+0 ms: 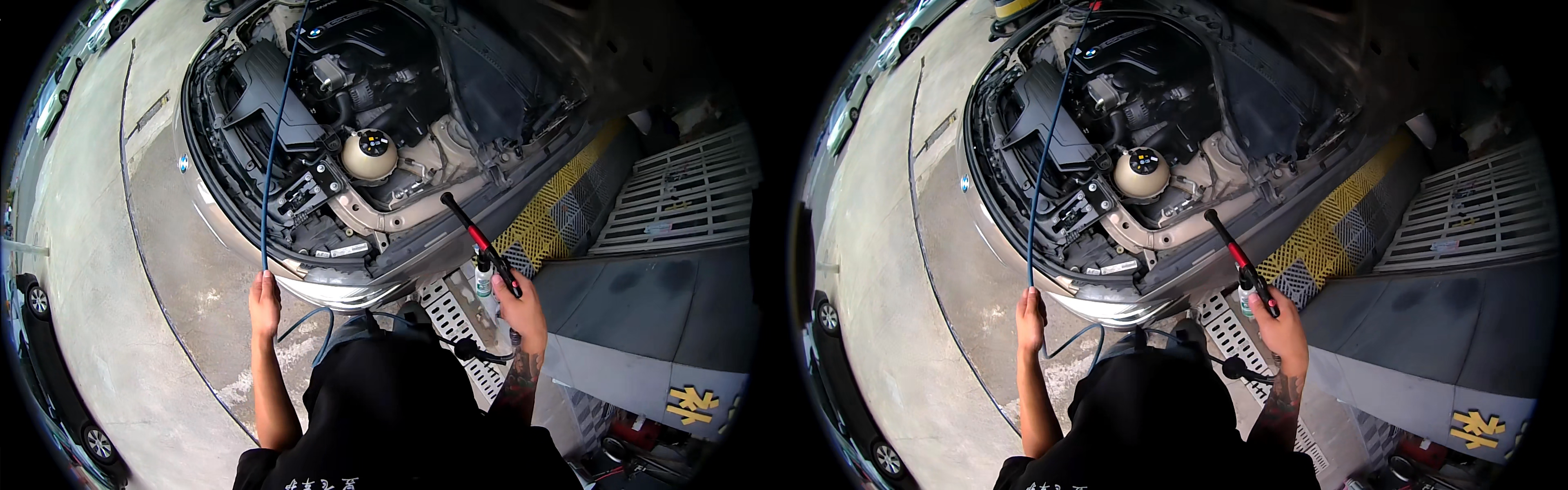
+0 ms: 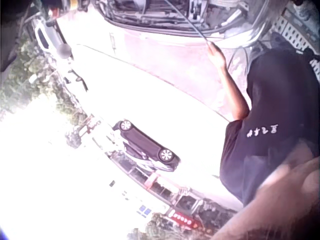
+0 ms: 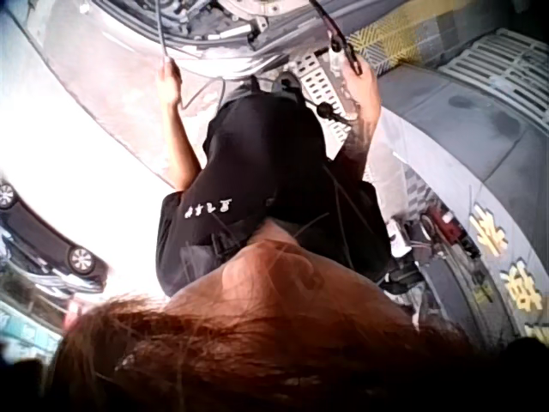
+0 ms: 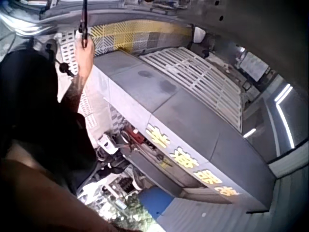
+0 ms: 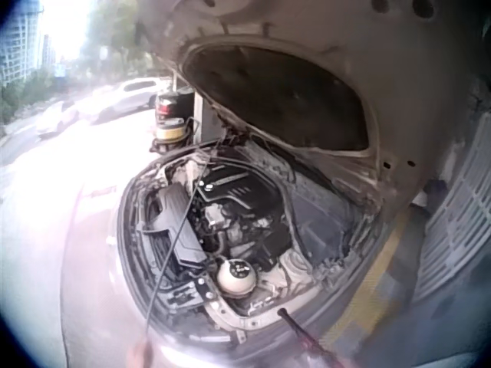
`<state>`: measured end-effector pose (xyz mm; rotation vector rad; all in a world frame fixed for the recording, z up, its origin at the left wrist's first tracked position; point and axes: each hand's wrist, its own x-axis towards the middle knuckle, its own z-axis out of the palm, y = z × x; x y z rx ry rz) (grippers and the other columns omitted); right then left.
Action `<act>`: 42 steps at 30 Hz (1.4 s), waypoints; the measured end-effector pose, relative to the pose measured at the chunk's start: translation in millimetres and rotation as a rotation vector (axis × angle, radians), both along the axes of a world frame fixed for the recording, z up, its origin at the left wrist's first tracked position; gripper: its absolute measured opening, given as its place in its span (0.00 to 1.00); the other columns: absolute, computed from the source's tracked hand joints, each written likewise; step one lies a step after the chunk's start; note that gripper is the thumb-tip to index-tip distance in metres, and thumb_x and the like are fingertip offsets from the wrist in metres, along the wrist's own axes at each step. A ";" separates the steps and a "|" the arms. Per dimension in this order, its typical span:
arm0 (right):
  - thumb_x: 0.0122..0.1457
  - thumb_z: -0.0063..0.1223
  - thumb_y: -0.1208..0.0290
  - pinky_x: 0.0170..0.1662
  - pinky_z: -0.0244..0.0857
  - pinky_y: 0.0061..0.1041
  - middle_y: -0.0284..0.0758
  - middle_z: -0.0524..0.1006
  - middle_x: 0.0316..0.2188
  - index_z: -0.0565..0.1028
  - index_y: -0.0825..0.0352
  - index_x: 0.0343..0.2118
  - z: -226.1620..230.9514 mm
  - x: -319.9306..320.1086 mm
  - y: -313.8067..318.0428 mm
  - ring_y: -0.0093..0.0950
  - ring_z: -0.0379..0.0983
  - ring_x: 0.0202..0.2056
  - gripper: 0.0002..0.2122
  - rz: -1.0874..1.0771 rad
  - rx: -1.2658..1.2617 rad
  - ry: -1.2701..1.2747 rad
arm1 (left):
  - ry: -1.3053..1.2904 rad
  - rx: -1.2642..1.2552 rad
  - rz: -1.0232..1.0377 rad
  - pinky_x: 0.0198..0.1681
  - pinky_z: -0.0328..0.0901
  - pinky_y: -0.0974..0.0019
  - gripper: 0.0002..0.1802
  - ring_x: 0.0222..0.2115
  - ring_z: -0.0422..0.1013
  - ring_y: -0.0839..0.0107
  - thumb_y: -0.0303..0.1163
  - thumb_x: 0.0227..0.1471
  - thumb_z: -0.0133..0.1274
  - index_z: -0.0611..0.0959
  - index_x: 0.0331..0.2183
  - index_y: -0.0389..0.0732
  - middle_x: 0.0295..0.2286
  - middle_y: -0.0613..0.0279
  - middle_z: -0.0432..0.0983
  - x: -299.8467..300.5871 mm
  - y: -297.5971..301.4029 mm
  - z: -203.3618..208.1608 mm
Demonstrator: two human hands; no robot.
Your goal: The person uses a spray nozzle connected to a hose to clean the engine bay of a BMW. They systematically spray various components under the hood, including the engine cover and surrounding parts, while another person works nearby.
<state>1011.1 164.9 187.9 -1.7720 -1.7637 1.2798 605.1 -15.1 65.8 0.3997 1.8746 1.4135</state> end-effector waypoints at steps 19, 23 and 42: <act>0.64 0.52 0.56 0.13 0.51 0.20 0.27 0.66 0.17 0.70 0.66 0.30 60.4 107.4 229.3 0.17 0.56 0.10 0.16 -0.019 -0.104 0.185 | 0.249 -0.059 0.096 0.22 0.55 0.66 0.20 0.19 0.57 0.76 0.40 0.66 0.41 0.69 0.25 0.37 0.16 0.67 0.61 134.8 67.4 -15.3; 0.65 0.50 0.58 0.12 0.49 0.19 0.27 0.67 0.18 0.70 0.66 0.30 52.9 117.6 237.1 0.15 0.54 0.09 0.15 0.026 -0.060 0.148 | 0.244 -0.071 0.087 0.22 0.55 0.66 0.19 0.19 0.57 0.77 0.40 0.66 0.41 0.70 0.26 0.37 0.16 0.67 0.62 146.7 73.0 -20.1; 0.63 0.51 0.58 0.15 0.53 0.21 0.25 0.67 0.16 0.69 0.67 0.27 31.6 125.5 243.4 0.17 0.59 0.12 0.16 0.073 -0.035 0.018 | 0.265 -0.080 0.085 0.21 0.54 0.67 0.19 0.18 0.57 0.78 0.40 0.66 0.41 0.69 0.25 0.38 0.15 0.68 0.62 162.7 82.7 -3.4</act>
